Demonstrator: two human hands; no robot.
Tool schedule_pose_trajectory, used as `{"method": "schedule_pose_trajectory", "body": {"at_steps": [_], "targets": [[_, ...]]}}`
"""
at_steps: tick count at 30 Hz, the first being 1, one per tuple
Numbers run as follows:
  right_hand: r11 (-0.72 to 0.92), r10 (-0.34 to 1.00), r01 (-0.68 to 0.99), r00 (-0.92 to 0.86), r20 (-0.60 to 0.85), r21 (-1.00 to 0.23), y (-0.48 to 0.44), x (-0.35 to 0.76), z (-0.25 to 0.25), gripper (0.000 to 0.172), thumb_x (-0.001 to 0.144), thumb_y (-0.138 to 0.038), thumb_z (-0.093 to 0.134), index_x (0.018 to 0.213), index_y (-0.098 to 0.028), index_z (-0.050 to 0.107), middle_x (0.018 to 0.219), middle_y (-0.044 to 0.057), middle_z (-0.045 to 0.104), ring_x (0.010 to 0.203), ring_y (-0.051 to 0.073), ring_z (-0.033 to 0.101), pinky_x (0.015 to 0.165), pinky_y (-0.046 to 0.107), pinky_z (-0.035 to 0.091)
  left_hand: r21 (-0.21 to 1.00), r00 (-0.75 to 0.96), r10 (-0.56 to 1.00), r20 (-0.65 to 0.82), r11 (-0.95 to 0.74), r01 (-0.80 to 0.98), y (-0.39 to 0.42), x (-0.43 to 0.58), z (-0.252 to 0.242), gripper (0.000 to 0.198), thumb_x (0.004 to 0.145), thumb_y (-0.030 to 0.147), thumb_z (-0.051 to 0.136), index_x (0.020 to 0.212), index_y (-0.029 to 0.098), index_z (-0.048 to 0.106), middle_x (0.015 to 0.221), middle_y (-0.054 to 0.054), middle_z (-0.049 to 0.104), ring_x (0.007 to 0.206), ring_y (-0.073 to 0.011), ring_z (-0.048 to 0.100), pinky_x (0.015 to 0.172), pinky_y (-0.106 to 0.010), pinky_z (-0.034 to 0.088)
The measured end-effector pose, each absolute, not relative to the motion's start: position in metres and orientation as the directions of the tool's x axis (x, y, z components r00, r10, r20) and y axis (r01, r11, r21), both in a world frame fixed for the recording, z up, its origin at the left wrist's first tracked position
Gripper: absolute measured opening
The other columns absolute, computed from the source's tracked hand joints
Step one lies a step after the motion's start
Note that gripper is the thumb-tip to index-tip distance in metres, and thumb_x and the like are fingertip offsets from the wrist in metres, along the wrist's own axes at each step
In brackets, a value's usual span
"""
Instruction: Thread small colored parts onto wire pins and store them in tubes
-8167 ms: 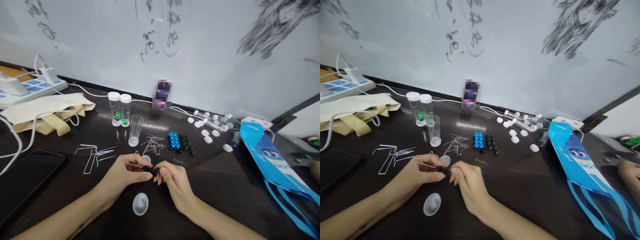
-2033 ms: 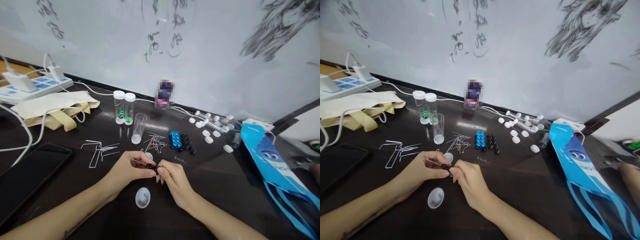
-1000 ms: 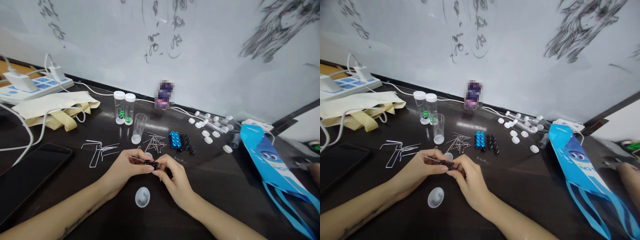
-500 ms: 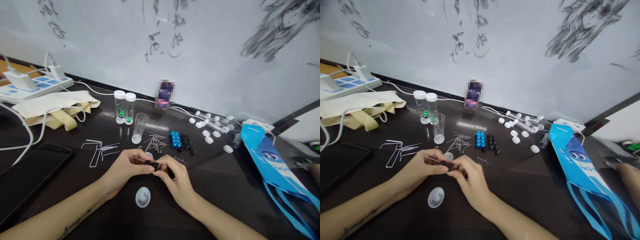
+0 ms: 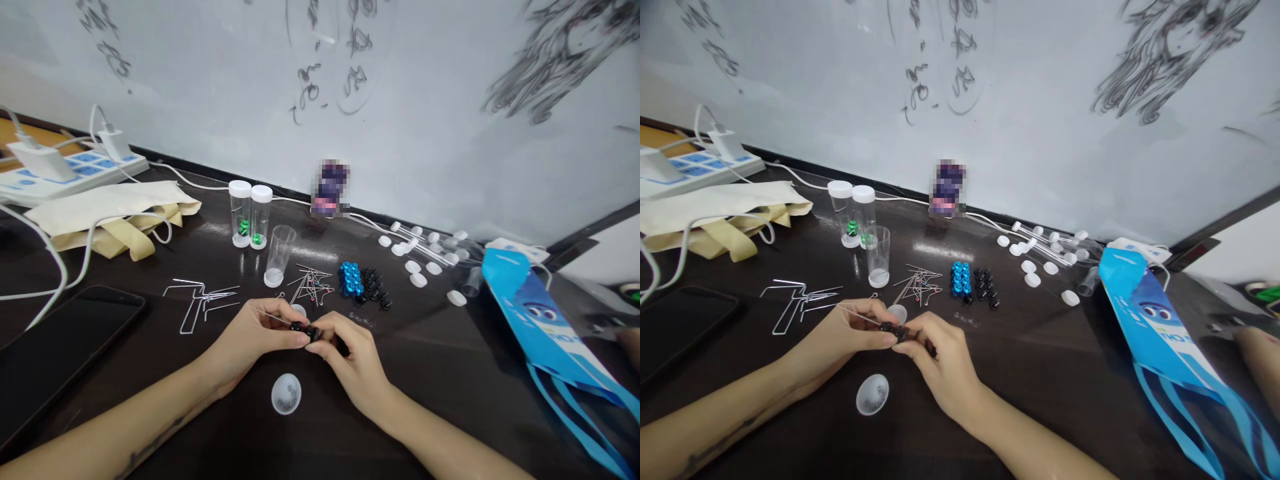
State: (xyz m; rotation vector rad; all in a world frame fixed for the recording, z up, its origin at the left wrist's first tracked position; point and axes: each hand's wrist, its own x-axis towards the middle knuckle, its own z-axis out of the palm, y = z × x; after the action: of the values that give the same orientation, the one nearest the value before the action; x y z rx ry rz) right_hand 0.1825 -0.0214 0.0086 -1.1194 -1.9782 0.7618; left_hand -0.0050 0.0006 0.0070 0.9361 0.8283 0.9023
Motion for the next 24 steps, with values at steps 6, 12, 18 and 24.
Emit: {"method": "schedule_pose_trajectory", "body": {"at_steps": [6, 12, 18, 24], "targets": [[0.437, 0.883, 0.495, -0.394, 0.255, -0.751, -0.0217, 0.1827, 0.0096, 0.024, 0.096, -0.032, 0.050, 0.078, -0.019, 0.060, 0.069, -0.001, 0.055, 0.061, 0.013, 0.050, 0.059, 0.024, 0.038, 0.908, 0.384, 0.903, -0.192, 0.312, -0.281, 0.0003, -0.0048, 0.0058, 0.020, 0.057, 0.019, 0.085, 0.071, 0.019, 0.071, 0.081, -0.001, 0.071, 0.076, -0.0152, 0.064, 0.074, -0.028, 0.048], [0.448, 0.882, 0.443, -0.361, 0.303, -0.776, -0.0216, 0.1820, 0.0060, 0.009, 0.090, -0.027, 0.061, 0.084, -0.020, 0.059, 0.075, -0.001, 0.056, 0.065, 0.013, 0.052, 0.062, 0.023, 0.040, 0.905, 0.407, 0.894, -0.187, 0.317, -0.282, 0.0008, -0.0051, 0.0061, 0.017, 0.059, 0.017, 0.084, 0.071, 0.018, 0.071, 0.080, 0.000, 0.071, 0.077, -0.0140, 0.063, 0.074, -0.026, 0.047], [0.426, 0.867, 0.467, -0.455, 0.202, -0.775, -0.0217, 0.1838, 0.0062, 0.036, 0.100, -0.029, 0.039, 0.071, -0.018, 0.056, 0.065, -0.002, 0.055, 0.061, 0.011, 0.053, 0.061, 0.023, 0.038, 0.915, 0.412, 0.891, -0.190, 0.313, -0.255, 0.0000, -0.0056, 0.0053, 0.020, 0.059, 0.018, 0.085, 0.074, 0.018, 0.072, 0.076, 0.001, 0.069, 0.072, -0.0122, 0.062, 0.069, -0.024, 0.046], [0.396, 0.902, 0.433, -0.349, 0.254, -0.810, -0.0238, 0.1825, 0.0085, 0.014, 0.094, -0.033, 0.053, 0.099, -0.020, 0.054, 0.075, -0.002, 0.057, 0.064, 0.012, 0.053, 0.060, 0.023, 0.040, 0.895, 0.400, 0.897, -0.190, 0.326, -0.304, 0.0001, -0.0037, 0.0048, 0.019, 0.060, 0.017, 0.084, 0.073, 0.018, 0.071, 0.082, 0.000, 0.072, 0.078, -0.0138, 0.064, 0.076, -0.025, 0.047]]}}
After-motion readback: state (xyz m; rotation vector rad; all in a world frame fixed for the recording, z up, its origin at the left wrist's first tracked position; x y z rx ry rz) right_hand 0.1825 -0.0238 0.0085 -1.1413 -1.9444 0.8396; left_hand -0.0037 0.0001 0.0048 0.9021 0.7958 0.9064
